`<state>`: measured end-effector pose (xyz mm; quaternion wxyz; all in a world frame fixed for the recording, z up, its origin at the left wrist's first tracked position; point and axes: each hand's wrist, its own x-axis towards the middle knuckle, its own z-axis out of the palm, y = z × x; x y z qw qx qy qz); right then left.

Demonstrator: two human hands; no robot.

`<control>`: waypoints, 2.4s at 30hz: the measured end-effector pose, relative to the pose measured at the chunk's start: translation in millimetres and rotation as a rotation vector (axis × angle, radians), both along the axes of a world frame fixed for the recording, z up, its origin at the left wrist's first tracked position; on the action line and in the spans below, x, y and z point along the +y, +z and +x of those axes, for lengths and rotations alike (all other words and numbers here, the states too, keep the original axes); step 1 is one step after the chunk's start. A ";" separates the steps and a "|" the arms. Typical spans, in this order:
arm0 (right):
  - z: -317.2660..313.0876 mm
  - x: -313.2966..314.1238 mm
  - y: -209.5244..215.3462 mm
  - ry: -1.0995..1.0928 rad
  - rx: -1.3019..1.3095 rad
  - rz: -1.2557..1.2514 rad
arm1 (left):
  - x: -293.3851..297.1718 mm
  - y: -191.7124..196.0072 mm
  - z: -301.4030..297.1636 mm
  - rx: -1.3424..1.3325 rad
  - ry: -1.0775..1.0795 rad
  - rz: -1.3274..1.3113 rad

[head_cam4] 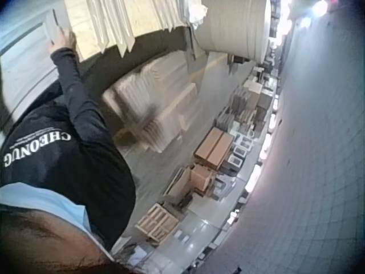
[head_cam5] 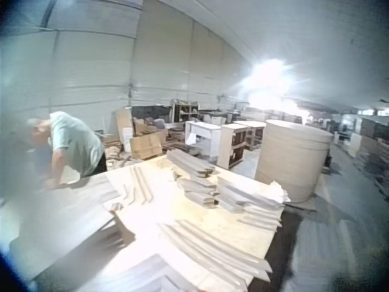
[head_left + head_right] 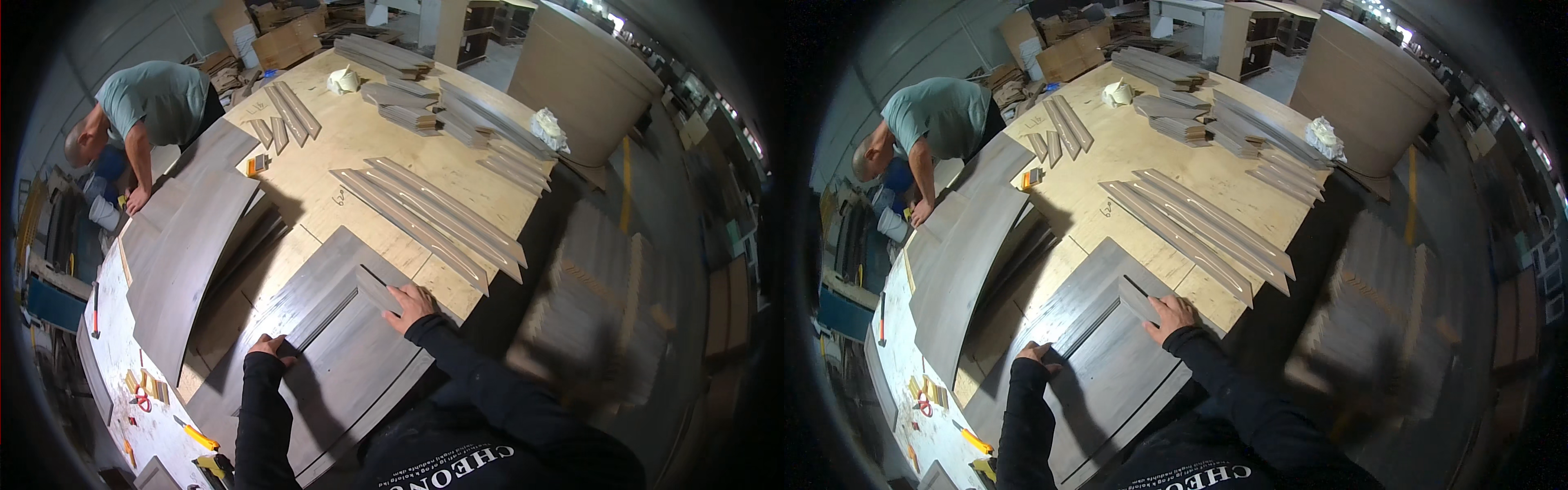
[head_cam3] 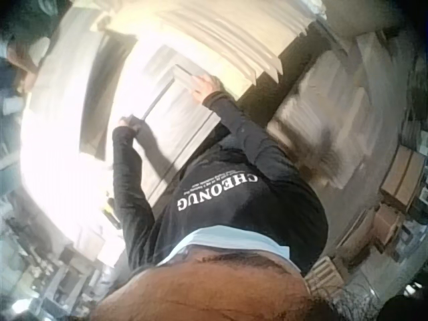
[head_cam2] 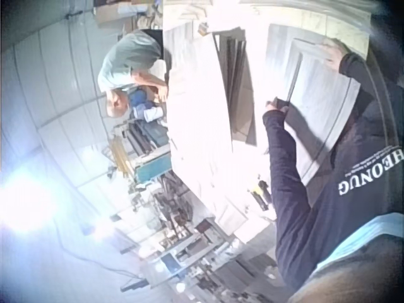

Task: Assembling decorative trim onto wooden cabinet door panels using a pneumatic nail gun and hammer.

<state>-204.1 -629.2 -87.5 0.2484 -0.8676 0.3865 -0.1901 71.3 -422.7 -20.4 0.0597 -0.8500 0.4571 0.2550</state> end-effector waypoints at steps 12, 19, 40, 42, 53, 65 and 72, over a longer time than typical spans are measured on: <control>-1.1 -3.9 6.8 0.002 0.057 0.063 | -17.3 -4.7 -1.7 0.034 -0.041 -0.004; -0.2 -6.5 5.7 0.049 0.122 0.155 | -0.5 -17.5 -2.0 0.001 -0.033 -0.092; -81.9 -43.0 -7.2 0.196 -0.238 1.078 | -18.9 0.5 -120.4 0.391 0.183 -1.041; -73.7 -2.0 6.3 0.356 -0.450 1.254 | -34.2 3.6 -119.2 0.552 0.287 -1.012; -18.9 102.7 80.2 0.620 -0.240 0.813 | -62.6 70.0 -130.7 1.051 0.505 -1.063; -102.1 -8.9 19.0 -0.078 -0.185 0.426 | 178.1 -33.4 -154.1 0.060 0.255 -0.688; -91.6 -3.0 13.4 -0.075 -0.014 0.537 | 177.2 -55.1 -161.4 0.035 0.238 -0.573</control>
